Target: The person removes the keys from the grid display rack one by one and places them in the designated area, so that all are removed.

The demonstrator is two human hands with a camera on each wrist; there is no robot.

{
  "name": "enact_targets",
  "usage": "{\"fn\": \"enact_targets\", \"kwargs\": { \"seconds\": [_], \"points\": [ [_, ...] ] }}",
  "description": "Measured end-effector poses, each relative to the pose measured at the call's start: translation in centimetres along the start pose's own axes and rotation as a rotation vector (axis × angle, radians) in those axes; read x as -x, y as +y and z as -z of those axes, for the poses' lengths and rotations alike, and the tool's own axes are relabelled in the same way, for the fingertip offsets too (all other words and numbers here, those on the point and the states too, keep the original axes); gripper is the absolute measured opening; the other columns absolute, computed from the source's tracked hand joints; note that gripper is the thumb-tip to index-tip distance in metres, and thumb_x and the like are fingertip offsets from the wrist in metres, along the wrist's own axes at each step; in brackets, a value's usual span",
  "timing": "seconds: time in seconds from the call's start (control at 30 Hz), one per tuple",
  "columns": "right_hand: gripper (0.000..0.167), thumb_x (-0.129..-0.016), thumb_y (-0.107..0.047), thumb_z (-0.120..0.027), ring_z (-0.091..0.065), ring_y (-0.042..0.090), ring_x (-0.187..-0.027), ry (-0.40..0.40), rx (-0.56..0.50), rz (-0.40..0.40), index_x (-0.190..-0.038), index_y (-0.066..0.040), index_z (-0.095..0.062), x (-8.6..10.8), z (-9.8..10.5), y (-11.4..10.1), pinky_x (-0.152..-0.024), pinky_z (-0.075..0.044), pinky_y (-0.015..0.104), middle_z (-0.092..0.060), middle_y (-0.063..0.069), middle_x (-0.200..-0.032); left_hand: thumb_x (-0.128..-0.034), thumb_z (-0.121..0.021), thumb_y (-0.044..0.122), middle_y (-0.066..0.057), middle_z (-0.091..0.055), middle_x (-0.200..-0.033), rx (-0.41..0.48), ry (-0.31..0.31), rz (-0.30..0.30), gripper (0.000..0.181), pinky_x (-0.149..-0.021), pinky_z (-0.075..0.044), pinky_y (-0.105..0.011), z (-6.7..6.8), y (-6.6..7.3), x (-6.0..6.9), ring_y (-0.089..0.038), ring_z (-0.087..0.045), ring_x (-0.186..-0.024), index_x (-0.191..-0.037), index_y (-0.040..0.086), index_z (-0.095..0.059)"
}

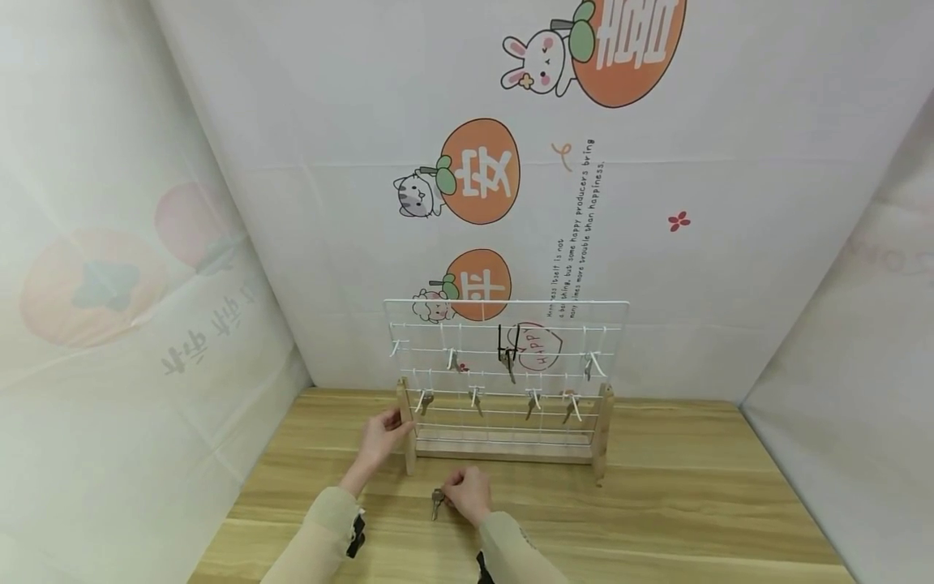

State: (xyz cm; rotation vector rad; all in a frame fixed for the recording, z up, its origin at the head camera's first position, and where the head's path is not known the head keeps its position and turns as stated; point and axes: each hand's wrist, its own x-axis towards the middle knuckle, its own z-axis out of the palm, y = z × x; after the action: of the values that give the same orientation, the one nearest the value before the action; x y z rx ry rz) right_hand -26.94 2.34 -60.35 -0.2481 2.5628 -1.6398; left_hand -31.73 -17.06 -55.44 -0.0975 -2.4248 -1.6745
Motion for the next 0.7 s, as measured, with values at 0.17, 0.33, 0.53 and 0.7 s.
{"fn": "enact_targets", "kwargs": {
  "seconds": [0.17, 0.33, 0.53, 0.7],
  "points": [
    [0.003, -0.081, 0.003, -0.066, -0.062, 0.01, -0.062, -0.006, -0.005, -0.012, -0.081, 0.006, -0.067, 0.0, 0.1, 0.2, -0.054, -0.056, 0.02, -0.069, 0.009, -0.073, -0.0928, -0.067, 0.013, -0.029, -0.065, -0.124, -0.011, 0.005, -0.005, 0.042, -0.1, -0.056, -0.051, 0.0, -0.2, -0.2, -0.043, -0.065, -0.115, -0.129, -0.008, -0.059],
    [0.004, -0.081, 0.004, -0.065, -0.061, 0.01, -0.064, -0.008, -0.003, -0.036, -0.083, 0.007, -0.067, 0.2, 0.3, -0.1, -0.055, -0.057, 0.02, -0.069, 0.009, -0.075, -0.0926, -0.067, 0.011, -0.03, -0.066, -0.123, -0.008, 0.002, -0.025, 0.041, -0.098, -0.057, -0.05, -0.2, -0.3, -0.2, -0.043, -0.065, -0.114, -0.127, -0.009, -0.059],
    [0.007, -0.081, 0.002, -0.066, -0.059, 0.01, -0.065, -0.019, 0.001, -0.038, -0.087, 0.006, -0.066, 0.8, 0.7, -0.8, -0.055, -0.054, 0.019, -0.069, 0.01, -0.076, -0.0927, -0.067, 0.01, -0.031, -0.066, -0.123, 0.004, -0.006, -0.028, 0.041, -0.098, -0.057, -0.05, -0.2, -0.3, -0.1, -0.044, -0.065, -0.113, -0.127, -0.01, -0.059],
    [0.009, -0.084, -0.003, -0.067, -0.058, 0.01, -0.066, -0.021, 0.002, -0.01, -0.091, 0.002, -0.066, 1.1, 1.4, -1.3, -0.054, -0.049, 0.017, -0.068, 0.008, -0.078, -0.0922, -0.068, 0.011, -0.03, -0.066, -0.124, 0.017, -0.004, -0.018, 0.042, -0.099, -0.057, -0.05, 0.0, -0.4, -0.2, -0.043, -0.065, -0.115, -0.129, -0.009, -0.059]
  ]
}}
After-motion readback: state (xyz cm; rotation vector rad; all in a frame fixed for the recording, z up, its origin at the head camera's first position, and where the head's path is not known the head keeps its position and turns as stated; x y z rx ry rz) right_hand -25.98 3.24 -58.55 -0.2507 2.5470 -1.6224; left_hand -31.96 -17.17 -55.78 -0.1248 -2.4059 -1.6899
